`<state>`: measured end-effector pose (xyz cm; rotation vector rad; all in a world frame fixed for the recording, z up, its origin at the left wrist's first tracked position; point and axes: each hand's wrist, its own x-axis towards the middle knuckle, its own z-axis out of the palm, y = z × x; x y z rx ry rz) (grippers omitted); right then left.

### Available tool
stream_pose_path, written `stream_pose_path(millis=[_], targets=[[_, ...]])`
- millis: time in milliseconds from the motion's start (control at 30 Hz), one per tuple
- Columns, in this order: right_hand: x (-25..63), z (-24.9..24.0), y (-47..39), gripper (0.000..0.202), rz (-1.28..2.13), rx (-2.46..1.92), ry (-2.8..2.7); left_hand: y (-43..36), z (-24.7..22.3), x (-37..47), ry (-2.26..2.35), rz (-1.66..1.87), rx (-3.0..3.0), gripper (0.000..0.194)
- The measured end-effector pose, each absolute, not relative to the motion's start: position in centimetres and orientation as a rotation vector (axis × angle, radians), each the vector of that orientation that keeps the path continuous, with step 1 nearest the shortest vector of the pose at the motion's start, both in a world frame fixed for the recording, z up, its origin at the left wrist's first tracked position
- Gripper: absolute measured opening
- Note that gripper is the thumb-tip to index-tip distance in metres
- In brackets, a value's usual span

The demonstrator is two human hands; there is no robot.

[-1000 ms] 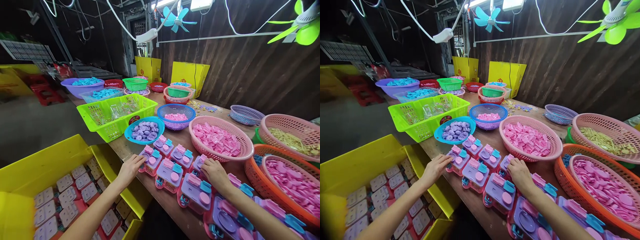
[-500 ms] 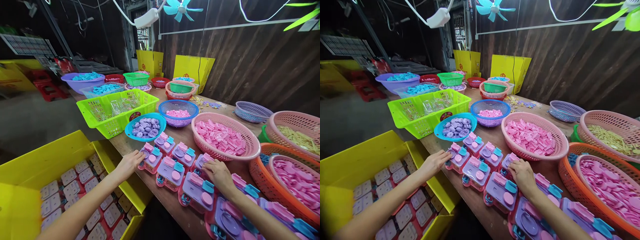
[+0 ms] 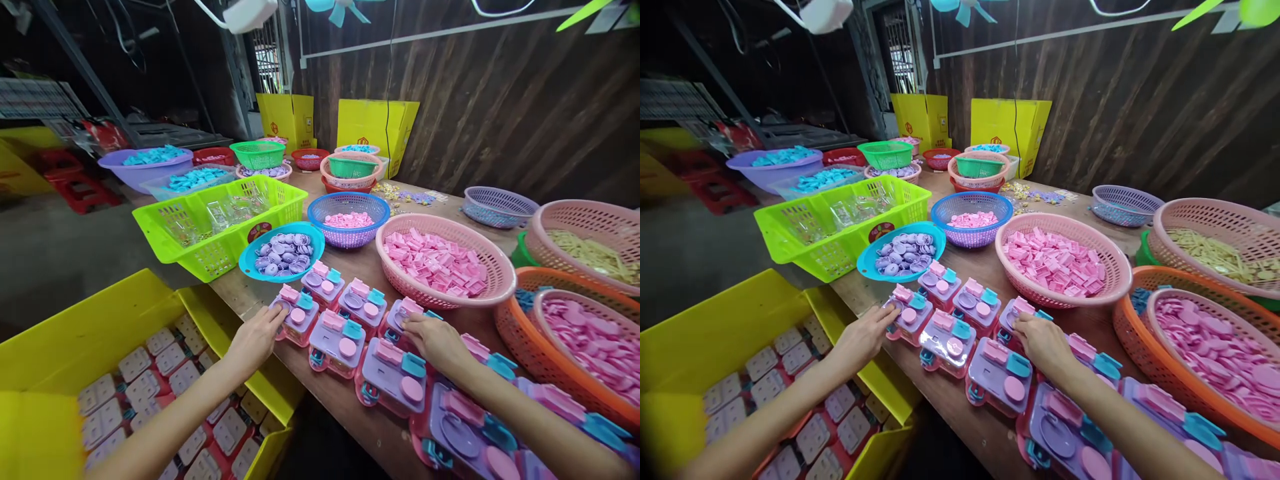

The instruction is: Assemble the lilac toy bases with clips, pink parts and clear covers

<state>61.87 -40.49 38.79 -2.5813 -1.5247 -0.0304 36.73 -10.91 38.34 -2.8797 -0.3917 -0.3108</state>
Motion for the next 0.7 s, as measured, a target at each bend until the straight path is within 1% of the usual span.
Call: stream_pose_path(millis=[133, 300, 467, 567, 667, 700], targets=[[61.8, 39.1, -40.0, 0.033, 0.031, -2.659, -1.516, -11.0, 38.2, 36.9, -0.556, -0.202, -2.897, 0.043], [62.0, 39.2, -39.6, 0.033, 0.078, -2.700, -1.547, -12.2, 38.3, 37.5, -0.701, -0.077, -2.861, 0.050], [62.3, 39.3, -39.9, 0.030, 0.108, -2.578, -1.589, -12.5, 38.6, 37.3, -0.748, -0.095, -2.952, 0.054], [62.0, 39.0, -40.0, 0.030, 0.141, -2.545, -1.560, -12.4, 39.7, 37.0, -0.738, -0.126, -3.054, 0.055], [61.9, 39.2, -40.1, 0.028, 0.130, -2.568, -1.501, -11.5, 41.9, 37.4, -0.723, -0.132, -3.175, 0.048], [62.0, 39.5, -40.2, 0.026, 0.151, -2.542, -1.514, -10.8, 42.7, 37.9, -0.723, -0.189, -3.223, 0.045]])
